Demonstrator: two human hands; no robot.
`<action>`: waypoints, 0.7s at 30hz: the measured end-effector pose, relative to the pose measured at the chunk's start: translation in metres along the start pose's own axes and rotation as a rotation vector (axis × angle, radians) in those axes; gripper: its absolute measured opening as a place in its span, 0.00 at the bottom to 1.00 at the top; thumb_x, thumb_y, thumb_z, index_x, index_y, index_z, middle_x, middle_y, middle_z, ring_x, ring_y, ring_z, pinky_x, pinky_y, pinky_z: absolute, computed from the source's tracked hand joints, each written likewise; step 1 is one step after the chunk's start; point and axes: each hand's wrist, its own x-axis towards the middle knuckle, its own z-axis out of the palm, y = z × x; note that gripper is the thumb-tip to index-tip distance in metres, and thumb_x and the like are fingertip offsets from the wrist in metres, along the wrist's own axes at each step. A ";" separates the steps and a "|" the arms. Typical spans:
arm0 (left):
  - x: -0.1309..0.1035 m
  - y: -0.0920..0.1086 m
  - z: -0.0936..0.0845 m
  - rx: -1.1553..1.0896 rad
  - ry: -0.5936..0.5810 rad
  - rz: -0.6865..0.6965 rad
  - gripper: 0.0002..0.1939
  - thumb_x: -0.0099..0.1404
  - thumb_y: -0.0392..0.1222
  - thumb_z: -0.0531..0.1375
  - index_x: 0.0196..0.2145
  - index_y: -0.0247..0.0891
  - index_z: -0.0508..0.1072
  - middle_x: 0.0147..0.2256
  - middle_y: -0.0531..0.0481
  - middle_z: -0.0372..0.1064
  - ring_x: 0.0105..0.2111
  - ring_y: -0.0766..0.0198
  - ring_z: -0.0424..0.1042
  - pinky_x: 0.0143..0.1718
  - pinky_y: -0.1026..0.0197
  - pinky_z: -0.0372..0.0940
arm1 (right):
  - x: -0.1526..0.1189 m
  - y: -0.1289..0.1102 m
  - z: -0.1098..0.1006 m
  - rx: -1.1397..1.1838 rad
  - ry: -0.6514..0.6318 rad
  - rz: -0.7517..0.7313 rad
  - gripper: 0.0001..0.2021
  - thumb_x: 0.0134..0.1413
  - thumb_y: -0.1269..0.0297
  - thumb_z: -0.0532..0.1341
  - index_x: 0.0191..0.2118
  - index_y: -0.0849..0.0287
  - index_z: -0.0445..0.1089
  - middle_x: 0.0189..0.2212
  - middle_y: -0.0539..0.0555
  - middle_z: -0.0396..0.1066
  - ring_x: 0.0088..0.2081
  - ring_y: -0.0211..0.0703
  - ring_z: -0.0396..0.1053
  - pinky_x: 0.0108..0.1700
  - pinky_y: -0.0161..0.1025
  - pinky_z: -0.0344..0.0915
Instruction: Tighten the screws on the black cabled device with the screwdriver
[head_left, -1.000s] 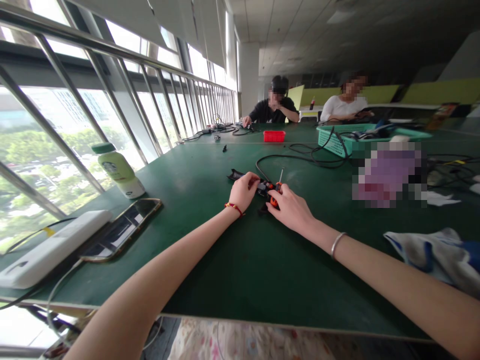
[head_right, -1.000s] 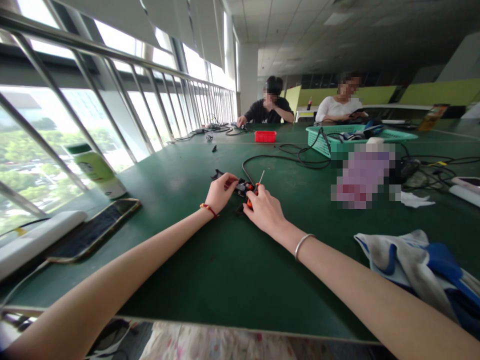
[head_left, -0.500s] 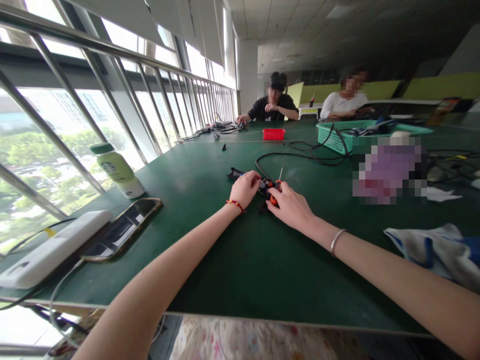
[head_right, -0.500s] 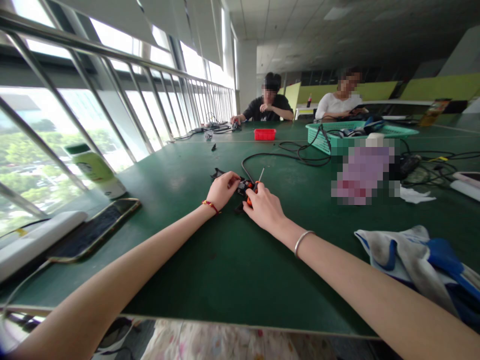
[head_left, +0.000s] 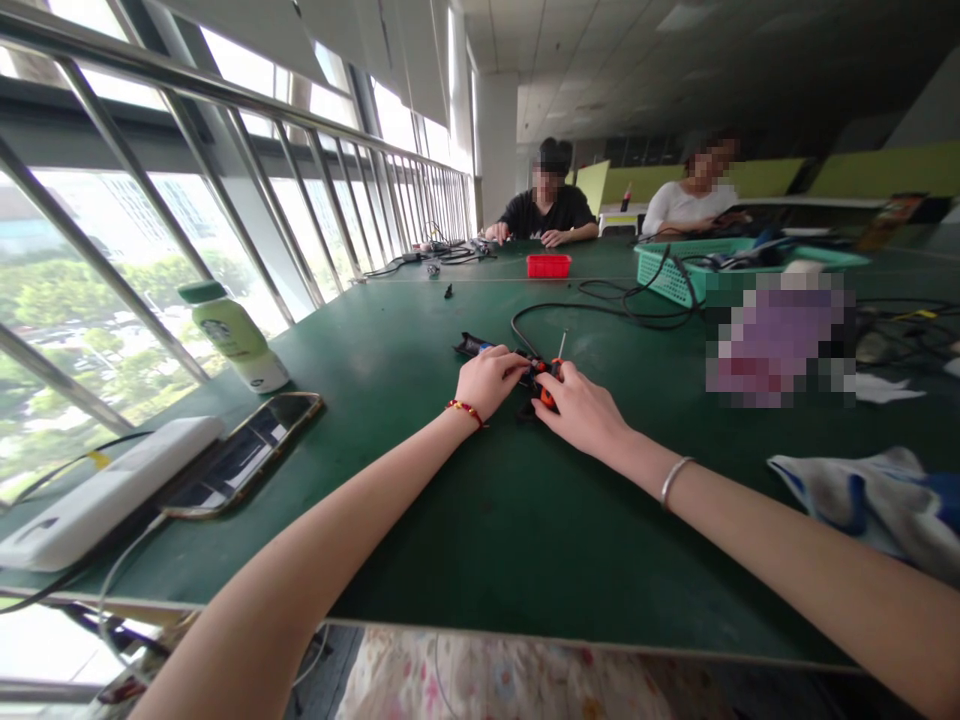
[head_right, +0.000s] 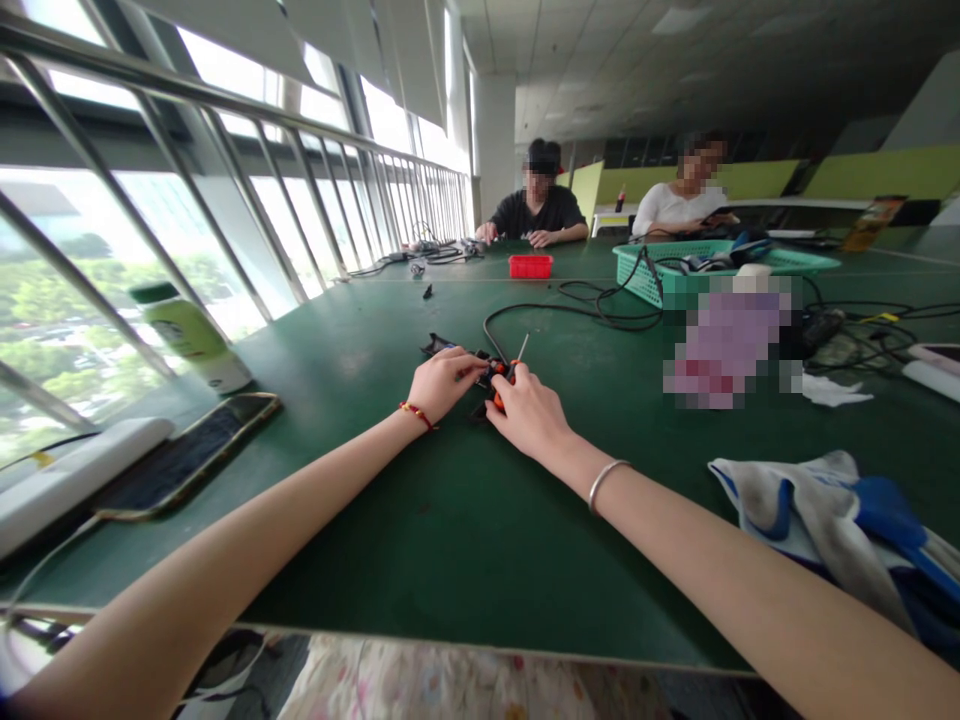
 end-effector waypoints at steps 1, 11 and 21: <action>0.000 0.000 0.000 -0.002 -0.001 -0.003 0.11 0.66 0.43 0.56 0.41 0.44 0.77 0.36 0.51 0.72 0.39 0.64 0.70 0.38 0.65 0.64 | 0.000 0.000 0.000 0.000 0.002 0.000 0.18 0.61 0.56 0.50 0.53 0.56 0.64 0.46 0.60 0.62 0.41 0.47 0.69 0.34 0.37 0.63; 0.001 -0.001 0.001 0.026 -0.009 0.014 0.10 0.66 0.43 0.57 0.40 0.44 0.78 0.36 0.52 0.74 0.39 0.64 0.71 0.36 0.65 0.63 | 0.001 0.001 0.002 -0.001 0.009 -0.007 0.18 0.61 0.56 0.50 0.53 0.56 0.64 0.45 0.60 0.63 0.40 0.47 0.69 0.32 0.37 0.62; -0.001 0.016 -0.010 0.376 -0.134 0.150 0.15 0.69 0.39 0.52 0.48 0.43 0.74 0.38 0.46 0.76 0.42 0.57 0.73 0.38 0.59 0.64 | 0.006 0.008 0.004 0.031 0.022 0.009 0.22 0.61 0.52 0.48 0.54 0.57 0.63 0.46 0.60 0.67 0.39 0.47 0.71 0.31 0.38 0.61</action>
